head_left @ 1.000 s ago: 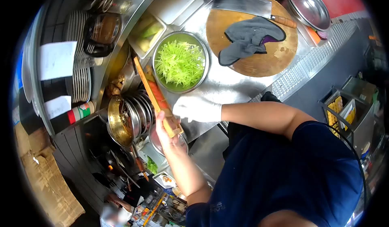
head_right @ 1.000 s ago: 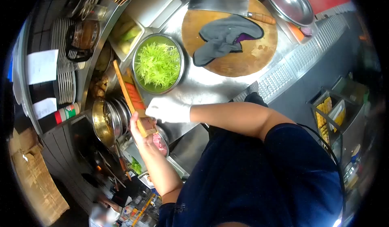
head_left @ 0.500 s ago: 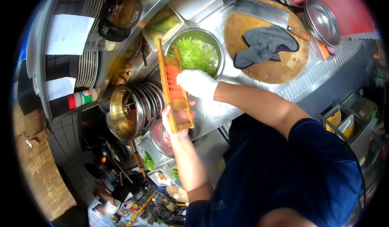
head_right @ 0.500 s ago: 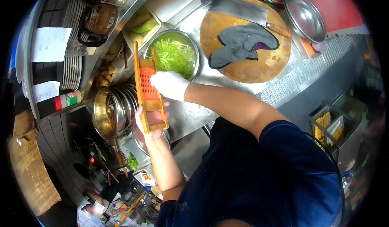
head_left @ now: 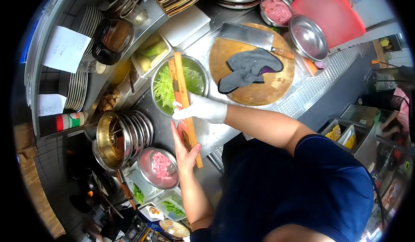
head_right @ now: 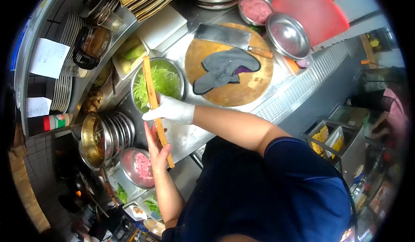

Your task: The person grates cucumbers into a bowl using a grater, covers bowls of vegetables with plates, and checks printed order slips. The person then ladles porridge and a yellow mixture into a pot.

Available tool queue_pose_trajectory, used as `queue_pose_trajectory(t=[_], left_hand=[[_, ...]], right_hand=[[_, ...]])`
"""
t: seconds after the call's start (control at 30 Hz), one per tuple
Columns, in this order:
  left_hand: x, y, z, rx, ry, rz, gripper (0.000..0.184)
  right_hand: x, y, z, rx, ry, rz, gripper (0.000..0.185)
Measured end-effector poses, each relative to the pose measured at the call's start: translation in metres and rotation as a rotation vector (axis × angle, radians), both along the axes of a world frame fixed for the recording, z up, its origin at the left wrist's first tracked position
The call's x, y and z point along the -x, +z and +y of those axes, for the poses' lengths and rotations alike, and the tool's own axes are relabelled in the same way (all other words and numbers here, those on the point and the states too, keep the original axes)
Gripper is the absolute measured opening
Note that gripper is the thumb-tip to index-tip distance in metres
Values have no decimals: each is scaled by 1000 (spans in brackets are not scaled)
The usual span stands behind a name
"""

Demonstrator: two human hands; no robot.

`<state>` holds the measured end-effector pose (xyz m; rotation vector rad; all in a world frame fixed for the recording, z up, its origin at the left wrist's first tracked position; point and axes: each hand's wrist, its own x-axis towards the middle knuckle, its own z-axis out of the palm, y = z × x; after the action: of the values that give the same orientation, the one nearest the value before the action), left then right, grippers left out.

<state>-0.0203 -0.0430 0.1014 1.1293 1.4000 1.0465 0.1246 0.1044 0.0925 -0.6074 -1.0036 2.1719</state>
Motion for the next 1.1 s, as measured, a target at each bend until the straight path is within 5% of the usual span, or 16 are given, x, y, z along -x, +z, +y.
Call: queue_pose_trajectory(t=[0.2,0.3,0.37,0.43,0.63,0.73,0.8,0.87,0.93,1.03,1.1], left_hand=[[-58,-6,16,-105,-165,55,129],[-90,-26,29,-256,-62,82,97],[-114,-40,54,-276,50,35,79],[-140,-47,92,-488,-91,703,77],[-206,-53,167,-114,-388,974,71],[-194,-82,171,-103,-289,787,53],[-173,-86,135,-446,26,541,33],[-137,-71,76,-275,176,215,35],[-112,1,9,-39,433,7,28],[-70,27,-54,-207,717,292,23],[-39,8,-72,-182,854,185,20]], right_hand=[[-91,51,-2,-404,-140,-191,119],[-147,82,1,-568,-289,-290,129],[-197,98,0,-675,-276,-627,116],[-231,88,0,-801,-477,-530,102],[-281,110,1,-633,-698,-473,75],[-287,134,-5,-674,-657,-571,85],[-292,141,-3,-746,-604,-640,93],[-284,146,4,-797,-614,-491,96],[-279,139,7,-827,-611,-371,103],[-253,111,9,-772,-601,-368,106],[-221,70,30,-1090,-649,-650,117]])
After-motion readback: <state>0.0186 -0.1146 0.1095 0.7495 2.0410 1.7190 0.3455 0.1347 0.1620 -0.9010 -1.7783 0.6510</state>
